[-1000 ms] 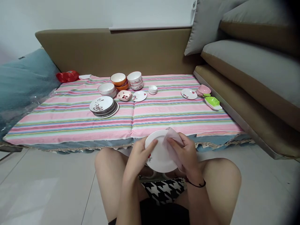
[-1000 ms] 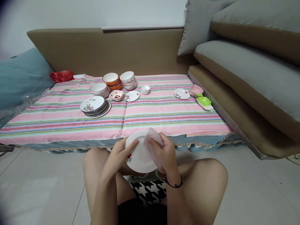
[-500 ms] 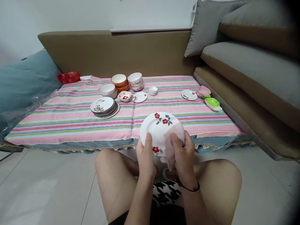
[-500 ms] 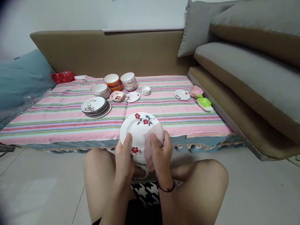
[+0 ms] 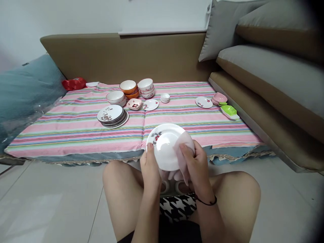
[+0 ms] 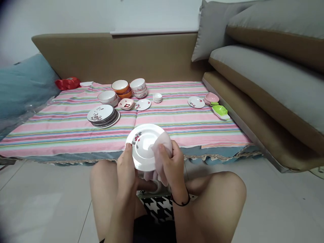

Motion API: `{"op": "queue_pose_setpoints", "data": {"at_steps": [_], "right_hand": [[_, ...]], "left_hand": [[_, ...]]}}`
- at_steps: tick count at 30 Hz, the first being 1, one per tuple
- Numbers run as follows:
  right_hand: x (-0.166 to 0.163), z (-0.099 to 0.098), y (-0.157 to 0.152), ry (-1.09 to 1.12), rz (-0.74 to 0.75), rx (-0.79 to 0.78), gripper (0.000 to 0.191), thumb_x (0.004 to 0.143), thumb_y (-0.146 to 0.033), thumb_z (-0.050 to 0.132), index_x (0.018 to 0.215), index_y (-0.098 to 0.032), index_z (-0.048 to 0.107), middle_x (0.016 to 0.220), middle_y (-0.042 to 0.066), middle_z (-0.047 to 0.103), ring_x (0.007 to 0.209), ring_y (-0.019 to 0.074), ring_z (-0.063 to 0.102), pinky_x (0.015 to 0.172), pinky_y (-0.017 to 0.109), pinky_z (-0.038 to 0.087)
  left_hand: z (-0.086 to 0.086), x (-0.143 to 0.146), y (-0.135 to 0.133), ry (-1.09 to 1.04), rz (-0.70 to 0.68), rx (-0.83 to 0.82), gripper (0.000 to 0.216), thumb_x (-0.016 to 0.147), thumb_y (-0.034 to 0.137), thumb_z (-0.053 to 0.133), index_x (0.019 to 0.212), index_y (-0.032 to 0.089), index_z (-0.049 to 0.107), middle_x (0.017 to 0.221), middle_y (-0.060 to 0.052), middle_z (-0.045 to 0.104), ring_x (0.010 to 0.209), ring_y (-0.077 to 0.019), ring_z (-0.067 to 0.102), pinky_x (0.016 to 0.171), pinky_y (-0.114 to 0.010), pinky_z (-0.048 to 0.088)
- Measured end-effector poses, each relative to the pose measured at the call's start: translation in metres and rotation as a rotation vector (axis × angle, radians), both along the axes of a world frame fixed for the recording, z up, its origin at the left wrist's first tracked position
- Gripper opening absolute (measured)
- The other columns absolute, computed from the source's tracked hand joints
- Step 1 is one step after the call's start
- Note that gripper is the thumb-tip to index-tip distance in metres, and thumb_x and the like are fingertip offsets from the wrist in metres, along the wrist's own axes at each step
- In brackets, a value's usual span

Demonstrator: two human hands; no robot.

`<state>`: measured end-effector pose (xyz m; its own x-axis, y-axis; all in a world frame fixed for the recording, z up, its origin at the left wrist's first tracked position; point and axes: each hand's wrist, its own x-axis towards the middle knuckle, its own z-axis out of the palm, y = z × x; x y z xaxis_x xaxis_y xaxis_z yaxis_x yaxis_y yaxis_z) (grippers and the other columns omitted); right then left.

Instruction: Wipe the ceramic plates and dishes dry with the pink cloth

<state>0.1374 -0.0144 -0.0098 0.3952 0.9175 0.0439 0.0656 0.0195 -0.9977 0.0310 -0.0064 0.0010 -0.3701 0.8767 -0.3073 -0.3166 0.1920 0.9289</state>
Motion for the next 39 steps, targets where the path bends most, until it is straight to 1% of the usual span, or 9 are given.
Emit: {"op": "queue_pose_setpoints", "data": {"at_steps": [4,8,10,14,20,25,31,36,39], "right_hand": [[-0.006,-0.005,0.001,-0.113,-0.064,-0.012,0.027,0.08,-0.044,0.057,0.077,-0.018,0.051,0.068,-0.003,0.049,0.063,0.0129,0.044,0.055,0.023,0.037],[0.007,-0.016,0.004,0.033,-0.125,-0.03,0.029,0.079,-0.046,0.059,0.083,-0.017,0.057,0.072,-0.001,0.056,0.065,0.0141,0.05,0.057,0.024,0.041],[0.018,-0.021,0.006,0.197,-0.117,-0.038,0.034,0.077,-0.047,0.062,0.091,-0.017,0.06,0.077,0.001,0.06,0.066,0.0146,0.053,0.056,0.024,0.043],[0.033,-0.024,0.006,0.407,-0.056,-0.086,0.038,0.071,-0.046,0.07,0.097,-0.018,0.062,0.081,0.002,0.065,0.065,0.0149,0.058,0.054,0.023,0.046],[0.035,-0.023,0.002,0.536,0.281,-0.244,0.045,0.067,-0.044,0.075,0.103,-0.018,0.066,0.088,0.005,0.07,0.069,0.0165,0.063,0.059,0.025,0.051],[0.035,-0.028,0.004,0.563,0.285,-0.285,0.051,0.066,-0.041,0.077,0.11,-0.018,0.064,0.091,0.005,0.071,0.072,0.017,0.064,0.06,0.024,0.051],[0.03,-0.027,0.007,0.704,0.183,-0.276,0.05,0.066,-0.037,0.074,0.111,-0.017,0.065,0.095,0.006,0.071,0.079,0.0206,0.065,0.065,0.027,0.052],[0.017,-0.018,0.004,0.825,0.056,-0.254,0.04,0.071,-0.043,0.068,0.098,-0.014,0.069,0.092,0.007,0.071,0.081,0.0233,0.065,0.069,0.032,0.052],[0.007,-0.009,0.003,0.951,0.152,-0.28,0.049,0.079,-0.056,0.054,0.1,-0.014,0.068,0.092,0.009,0.07,0.081,0.0256,0.065,0.07,0.038,0.053]], "left_hand": [[-0.007,0.014,0.001,-0.116,0.063,-0.016,0.043,0.085,0.053,0.048,0.098,0.014,0.061,0.078,-0.004,0.064,0.06,-0.0117,0.057,0.049,-0.02,0.042],[-0.01,-0.009,0.006,-0.01,-0.354,0.086,0.044,0.083,0.052,0.052,0.1,0.012,0.062,0.077,-0.005,0.062,0.06,-0.0126,0.054,0.05,-0.022,0.045],[-0.01,-0.028,0.009,0.096,-0.54,0.211,0.052,0.081,0.047,0.058,0.125,0.02,0.051,0.107,-0.01,0.062,0.077,-0.0163,0.059,0.06,-0.026,0.05],[-0.015,-0.052,0.013,0.507,-0.631,0.413,0.098,0.066,0.032,0.078,0.144,0.039,0.019,0.15,-0.01,0.028,0.112,-0.0249,0.053,0.086,-0.037,0.048],[-0.011,-0.053,0.012,0.81,-0.665,0.736,0.067,0.073,0.024,0.072,0.132,0.035,0.044,0.156,-0.007,0.01,0.136,-0.0318,0.028,0.102,-0.046,0.039],[0.002,-0.056,0.01,0.948,-0.731,0.865,0.004,0.078,0.018,0.067,0.077,0.021,0.065,0.138,-0.006,0.049,0.133,-0.0288,0.035,0.108,-0.046,0.032],[-0.001,-0.055,0.011,0.801,-0.77,0.88,0.008,0.079,0.022,0.066,0.073,0.021,0.06,0.085,-0.002,0.072,0.106,-0.0225,0.061,0.109,-0.045,0.03],[-0.003,-0.051,0.008,0.735,-0.795,0.832,0.01,0.079,0.016,0.064,0.073,0.021,0.058,0.09,-0.001,0.072,0.087,-0.0166,0.066,0.109,-0.044,0.03],[-0.001,-0.048,0.004,0.69,-0.774,0.79,0.011,0.079,0.013,0.064,0.072,0.021,0.059,0.092,-0.001,0.073,0.087,-0.0165,0.066,0.106,-0.042,0.033]]}}
